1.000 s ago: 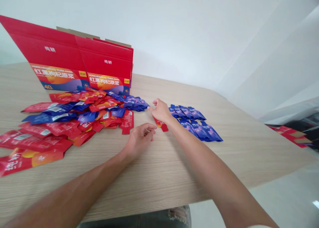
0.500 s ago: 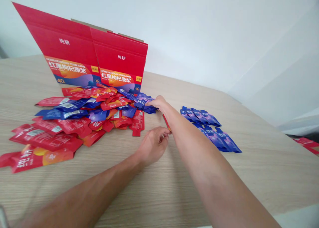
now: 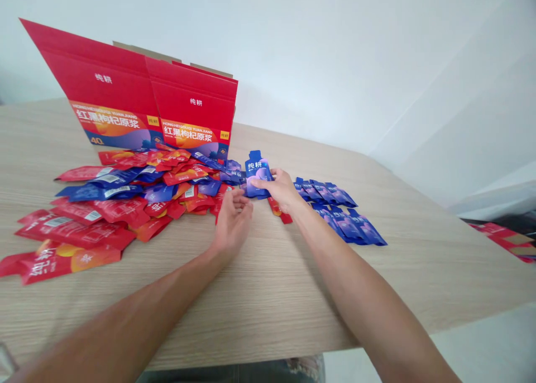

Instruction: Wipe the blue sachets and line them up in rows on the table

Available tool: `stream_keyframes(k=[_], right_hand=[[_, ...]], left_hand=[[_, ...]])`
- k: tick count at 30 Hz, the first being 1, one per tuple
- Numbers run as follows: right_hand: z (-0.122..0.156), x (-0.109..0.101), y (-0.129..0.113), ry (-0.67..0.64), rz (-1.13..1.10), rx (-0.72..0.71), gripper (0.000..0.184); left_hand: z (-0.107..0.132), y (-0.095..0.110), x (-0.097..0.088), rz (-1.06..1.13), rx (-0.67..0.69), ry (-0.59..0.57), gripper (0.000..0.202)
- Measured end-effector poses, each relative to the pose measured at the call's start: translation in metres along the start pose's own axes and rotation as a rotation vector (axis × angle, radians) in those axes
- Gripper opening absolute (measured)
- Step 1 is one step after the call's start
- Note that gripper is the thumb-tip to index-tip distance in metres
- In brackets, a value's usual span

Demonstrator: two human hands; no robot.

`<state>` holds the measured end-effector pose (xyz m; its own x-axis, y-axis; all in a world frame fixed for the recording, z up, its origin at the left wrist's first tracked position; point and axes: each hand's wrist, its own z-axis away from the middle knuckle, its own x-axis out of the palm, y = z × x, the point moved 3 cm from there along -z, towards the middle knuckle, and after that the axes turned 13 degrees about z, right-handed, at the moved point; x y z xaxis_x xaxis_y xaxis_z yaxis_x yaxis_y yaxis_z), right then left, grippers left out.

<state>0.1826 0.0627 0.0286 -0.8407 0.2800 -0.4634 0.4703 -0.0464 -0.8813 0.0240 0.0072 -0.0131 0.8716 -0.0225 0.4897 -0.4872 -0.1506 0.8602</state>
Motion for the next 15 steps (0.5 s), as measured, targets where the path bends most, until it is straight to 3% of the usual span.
stream_keyframes(k=[3, 6, 8, 11, 15], right_hand=[[0.039, -0.003, 0.002, -0.053, -0.003, -0.064, 0.065], [0.071, 0.002, -0.001, 0.031, 0.241, -0.183, 0.063], [0.084, 0.009, -0.004, 0.074, 0.372, -0.261, 0.059], [0.092, 0.019, -0.004, 0.029, 0.39, -0.355, 0.061], [0.087, 0.021, 0.002, -0.11, 0.179, -0.425, 0.048]], left_hand=[[-0.002, 0.006, 0.003, 0.212, -0.091, 0.03, 0.038], [0.001, 0.009, 0.01, 0.334, -0.185, -0.075, 0.046], [0.002, 0.008, 0.011, 0.344, -0.193, -0.082, 0.051], [0.002, 0.006, 0.005, 0.31, -0.198, 0.003, 0.053], [-0.001, 0.009, -0.002, 0.335, -0.243, 0.077, 0.048]])
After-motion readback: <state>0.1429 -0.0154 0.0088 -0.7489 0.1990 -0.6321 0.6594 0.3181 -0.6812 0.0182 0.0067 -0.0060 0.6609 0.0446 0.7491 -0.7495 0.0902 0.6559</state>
